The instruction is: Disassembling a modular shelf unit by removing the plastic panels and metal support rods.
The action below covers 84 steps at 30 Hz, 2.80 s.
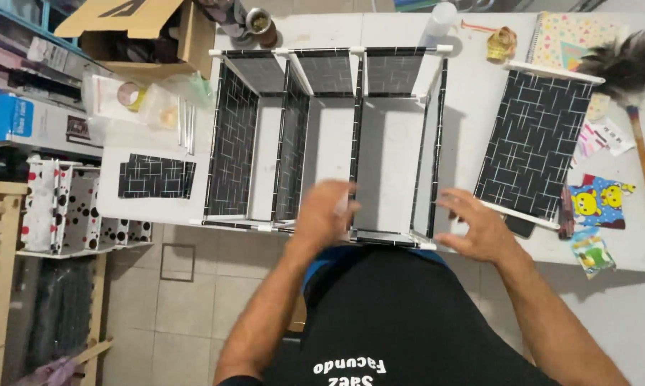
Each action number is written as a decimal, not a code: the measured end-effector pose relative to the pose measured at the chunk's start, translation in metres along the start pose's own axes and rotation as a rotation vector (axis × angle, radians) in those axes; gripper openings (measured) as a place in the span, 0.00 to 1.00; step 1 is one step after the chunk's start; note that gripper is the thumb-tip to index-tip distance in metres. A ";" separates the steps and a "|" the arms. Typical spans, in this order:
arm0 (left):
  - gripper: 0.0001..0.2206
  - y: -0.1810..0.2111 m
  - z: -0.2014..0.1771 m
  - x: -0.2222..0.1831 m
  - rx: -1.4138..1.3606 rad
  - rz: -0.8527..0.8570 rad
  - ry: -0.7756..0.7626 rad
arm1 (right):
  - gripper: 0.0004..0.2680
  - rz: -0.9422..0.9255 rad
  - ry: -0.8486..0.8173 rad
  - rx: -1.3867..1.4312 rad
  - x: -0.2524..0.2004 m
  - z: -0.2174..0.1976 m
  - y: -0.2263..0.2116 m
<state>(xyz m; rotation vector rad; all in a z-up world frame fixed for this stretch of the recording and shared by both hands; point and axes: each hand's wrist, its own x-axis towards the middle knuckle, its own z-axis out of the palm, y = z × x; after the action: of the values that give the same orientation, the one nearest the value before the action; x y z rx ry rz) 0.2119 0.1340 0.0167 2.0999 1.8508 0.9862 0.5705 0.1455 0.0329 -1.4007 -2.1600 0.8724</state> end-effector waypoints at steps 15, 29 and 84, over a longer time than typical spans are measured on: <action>0.14 0.068 0.126 -0.057 0.055 0.616 -0.466 | 0.10 -0.260 -0.558 -0.599 -0.006 0.042 -0.004; 0.15 0.081 0.092 -0.048 -0.046 0.752 -0.580 | 0.13 -0.513 -0.521 -0.378 -0.014 0.042 0.006; 0.16 0.108 0.007 0.108 0.041 0.839 0.049 | 0.20 -0.686 0.444 -0.200 0.100 -0.073 -0.092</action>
<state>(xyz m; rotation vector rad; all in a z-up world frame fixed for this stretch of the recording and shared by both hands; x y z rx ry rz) 0.3047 0.2135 0.1076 2.9577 0.9589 1.1357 0.5174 0.2302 0.1500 -0.7263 -2.1665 0.0815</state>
